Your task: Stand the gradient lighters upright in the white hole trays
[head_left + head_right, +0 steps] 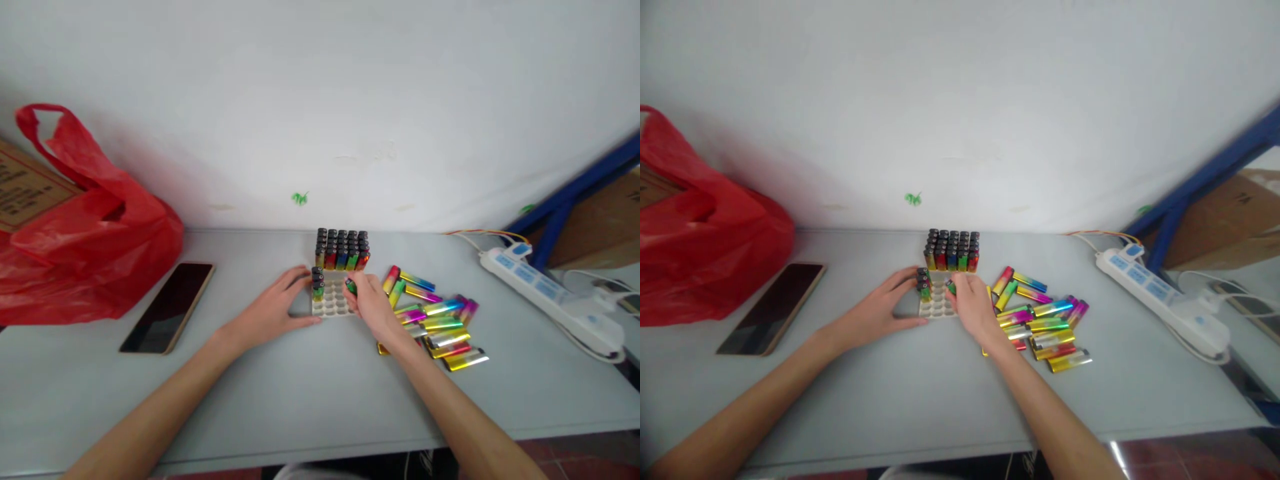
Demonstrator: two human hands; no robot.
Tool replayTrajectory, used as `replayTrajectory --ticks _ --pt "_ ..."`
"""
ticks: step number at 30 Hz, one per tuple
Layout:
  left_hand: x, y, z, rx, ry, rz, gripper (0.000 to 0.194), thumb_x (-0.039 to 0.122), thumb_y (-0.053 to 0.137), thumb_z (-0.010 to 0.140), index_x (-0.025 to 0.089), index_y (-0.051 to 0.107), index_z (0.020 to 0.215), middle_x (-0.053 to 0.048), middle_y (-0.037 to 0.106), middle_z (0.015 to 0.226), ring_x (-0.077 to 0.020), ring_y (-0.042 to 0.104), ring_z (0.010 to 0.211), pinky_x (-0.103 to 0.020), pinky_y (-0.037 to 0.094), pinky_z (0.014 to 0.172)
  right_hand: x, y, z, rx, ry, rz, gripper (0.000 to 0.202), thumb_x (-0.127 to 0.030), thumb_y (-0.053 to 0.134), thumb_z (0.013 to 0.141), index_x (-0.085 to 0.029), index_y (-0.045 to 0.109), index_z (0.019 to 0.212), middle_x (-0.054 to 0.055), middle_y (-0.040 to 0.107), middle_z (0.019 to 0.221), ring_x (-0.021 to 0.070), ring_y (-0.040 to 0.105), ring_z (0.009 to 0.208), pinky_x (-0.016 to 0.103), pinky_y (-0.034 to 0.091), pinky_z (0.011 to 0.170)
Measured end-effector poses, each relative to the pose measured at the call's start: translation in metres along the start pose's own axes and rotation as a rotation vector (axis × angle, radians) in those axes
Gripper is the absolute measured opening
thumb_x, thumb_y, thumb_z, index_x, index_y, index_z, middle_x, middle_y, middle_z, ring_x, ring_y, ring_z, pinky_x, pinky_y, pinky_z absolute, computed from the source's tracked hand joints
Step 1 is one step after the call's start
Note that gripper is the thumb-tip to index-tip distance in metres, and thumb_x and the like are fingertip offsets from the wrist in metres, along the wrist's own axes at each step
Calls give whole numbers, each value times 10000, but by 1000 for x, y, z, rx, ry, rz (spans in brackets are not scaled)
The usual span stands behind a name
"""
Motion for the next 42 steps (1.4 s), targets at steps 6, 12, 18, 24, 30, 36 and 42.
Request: replayTrajectory --ticks 6,12,18,24,30,36,42 --pt "1 -1 0 9 14 16 736 656 767 927 203 584 1478 -190 528 1619 -384 544 1506 -560 454 1289 -1 -6 1 53 -5 -76 646 -671 340 1037 -268 396 536 -18 395 447 160 407 466 308 339 520" --pt "1 -1 0 13 23 25 740 660 761 930 201 582 1482 -188 533 1615 -380 546 1507 -543 461 1287 -5 -5 0 83 -47 -102 625 -655 361 1028 -271 421 538 -13 432 457 171 474 488 310 354 538" --pt "1 0 0 14 27 26 735 659 759 934 204 575 1483 -188 523 1618 -373 542 1510 -537 455 1291 -4 -7 1 101 -101 -170 649 -629 326 1064 -258 438 543 -3 457 505 171 487 524 313 361 556" --pt "2 -1 0 19 29 12 738 646 773 927 197 589 1482 -194 536 1611 -382 552 1497 -552 466 1281 -19 -6 -8 24 -287 -259 626 -653 284 1124 -228 675 882 26 636 727 212 622 693 314 452 621" --pt "2 0 0 21 30 -7 743 643 786 919 227 581 1499 -183 542 1605 -369 545 1504 -554 460 1284 -51 0 -28 -39 -612 -500 269 -440 610 1078 -209 670 956 55 691 936 209 671 877 317 519 810" --pt "4 0 1 18 40 -8 763 637 791 918 206 570 1507 -193 558 1582 -370 550 1495 -550 458 1287 -53 3 -30 -7 -600 -488 197 -394 701 1045 -203 749 1023 9 733 790 179 682 702 291 528 707" --pt "3 -1 0 28 24 -20 755 628 810 902 221 588 1498 -181 569 1578 -373 557 1493 -546 462 1287 -41 8 -24 -54 -561 -540 155 -345 699 1060 -202 758 1076 31 830 869 212 779 775 309 550 731"
Point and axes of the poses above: each hand's wrist, its own z-axis towards the middle knuckle, its own y-axis out of the palm, x = y × z, the point moved 9 cm from there along z, towards the middle knuckle
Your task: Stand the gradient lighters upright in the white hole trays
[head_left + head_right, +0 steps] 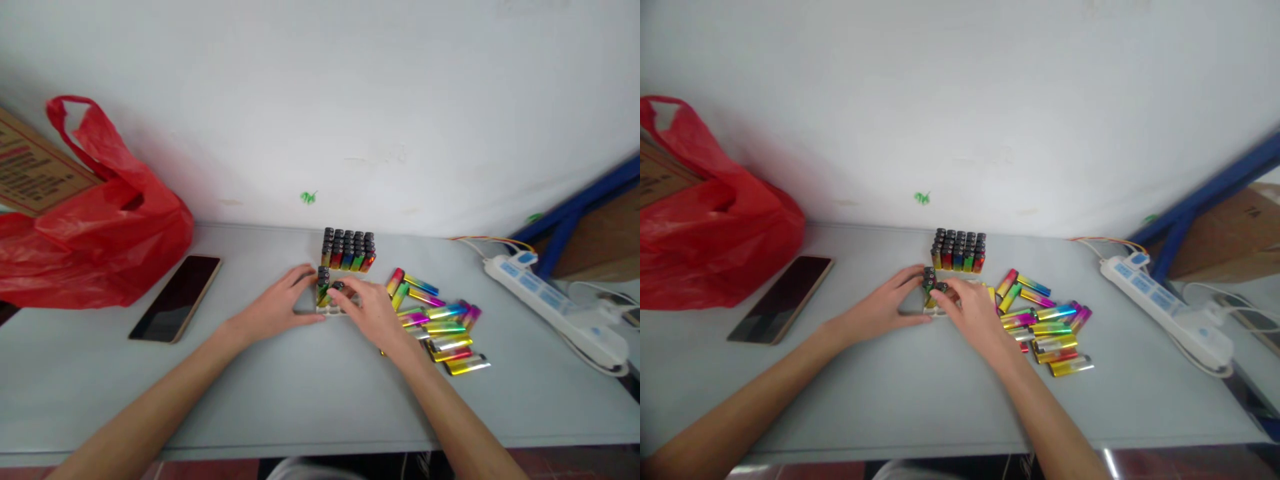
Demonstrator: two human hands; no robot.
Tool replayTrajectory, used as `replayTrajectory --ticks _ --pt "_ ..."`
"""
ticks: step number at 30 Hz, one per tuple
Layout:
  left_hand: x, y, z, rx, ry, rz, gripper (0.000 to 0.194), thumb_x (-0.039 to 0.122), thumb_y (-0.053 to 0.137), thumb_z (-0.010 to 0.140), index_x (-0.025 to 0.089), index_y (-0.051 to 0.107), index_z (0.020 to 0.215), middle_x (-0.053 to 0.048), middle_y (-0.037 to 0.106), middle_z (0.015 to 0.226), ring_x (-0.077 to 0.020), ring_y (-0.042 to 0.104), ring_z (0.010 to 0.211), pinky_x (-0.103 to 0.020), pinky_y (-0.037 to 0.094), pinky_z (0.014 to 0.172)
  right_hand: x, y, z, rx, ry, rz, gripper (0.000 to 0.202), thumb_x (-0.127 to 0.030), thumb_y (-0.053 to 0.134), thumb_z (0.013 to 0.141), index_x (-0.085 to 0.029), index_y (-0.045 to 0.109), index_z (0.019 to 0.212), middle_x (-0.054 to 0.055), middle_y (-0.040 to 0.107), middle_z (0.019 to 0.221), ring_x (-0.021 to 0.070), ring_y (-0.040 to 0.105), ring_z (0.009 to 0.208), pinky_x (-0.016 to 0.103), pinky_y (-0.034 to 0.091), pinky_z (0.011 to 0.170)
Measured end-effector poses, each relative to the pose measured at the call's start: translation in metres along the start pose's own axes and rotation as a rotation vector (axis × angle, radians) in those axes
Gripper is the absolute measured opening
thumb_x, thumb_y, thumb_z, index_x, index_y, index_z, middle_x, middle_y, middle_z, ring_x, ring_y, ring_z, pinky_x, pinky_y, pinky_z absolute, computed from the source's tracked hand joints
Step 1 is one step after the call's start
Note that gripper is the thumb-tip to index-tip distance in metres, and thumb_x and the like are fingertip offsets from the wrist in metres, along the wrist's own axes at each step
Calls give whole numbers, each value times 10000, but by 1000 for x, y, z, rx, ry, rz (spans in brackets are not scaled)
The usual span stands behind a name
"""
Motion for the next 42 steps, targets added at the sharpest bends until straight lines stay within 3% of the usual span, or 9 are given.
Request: replayTrajectory --ticks 4,7,12,16,20,24,28,35,42 --pt "-1 1 -1 -9 -8 -1 734 625 796 918 224 583 1495 -186 546 1605 -372 548 1506 -554 454 1289 -18 10 0 -60 -127 -259 178 -355 695 1065 -189 750 1029 88 829 988 267 779 910 361 542 829" --pt "0 -1 -1 12 5 -8 697 611 779 935 224 591 1483 -185 555 1599 -380 559 1496 -562 476 1270 -25 19 3 -86 -82 -433 245 -423 723 1041 -185 750 988 100 819 897 298 769 852 407 519 849" --pt "-2 -3 0 26 25 10 650 634 741 952 232 616 1447 -170 580 1582 -379 598 1460 -555 512 1243 -16 7 6 -68 19 -353 437 -637 730 979 -211 732 879 69 784 792 244 695 721 383 481 802" --pt "-7 -1 1 26 9 49 704 704 739 920 220 631 1419 -168 580 1588 -401 612 1445 -580 517 1241 18 -51 -6 37 108 -181 397 -550 584 1095 -220 745 942 8 756 780 182 671 697 317 465 747" --pt "-10 0 0 46 24 69 704 726 720 921 232 629 1414 -164 587 1585 -415 611 1447 -598 526 1234 69 -124 -31 194 200 -332 254 -367 590 1071 -199 750 967 55 778 876 215 710 801 335 509 798" --pt "-14 0 0 53 34 91 714 736 729 908 234 628 1406 -159 595 1582 -427 625 1429 -612 537 1216 111 -163 -61 191 249 -402 209 -325 616 1002 -183 768 1024 99 790 962 250 742 860 408 567 878" --pt "-15 0 1 68 49 97 728 750 736 896 219 641 1384 -175 605 1565 -411 637 1421 -577 539 1218 129 -191 -96 260 318 -350 275 -359 599 999 -185 774 1121 122 806 1033 266 766 891 429 617 845" --pt "-18 0 1 56 24 89 708 745 746 888 237 662 1374 -158 605 1575 -406 629 1431 -572 531 1229 125 -185 -120 100 268 -330 320 -400 638 1011 -257 811 1239 130 772 1281 321 734 1191 514 568 1089" --pt "-16 1 1 42 18 83 721 749 727 900 222 655 1387 -165 600 1574 -410 619 1439 -587 516 1238 132 -183 -119 79 260 -316 270 -459 709 974 -268 859 1091 123 784 1111 319 749 1062 506 611 1000"
Point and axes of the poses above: each hand's wrist, its own z-axis towards the middle knuckle, its own y-axis out of the palm, x = y × z, the point moved 9 cm from there along z, towards the middle knuckle
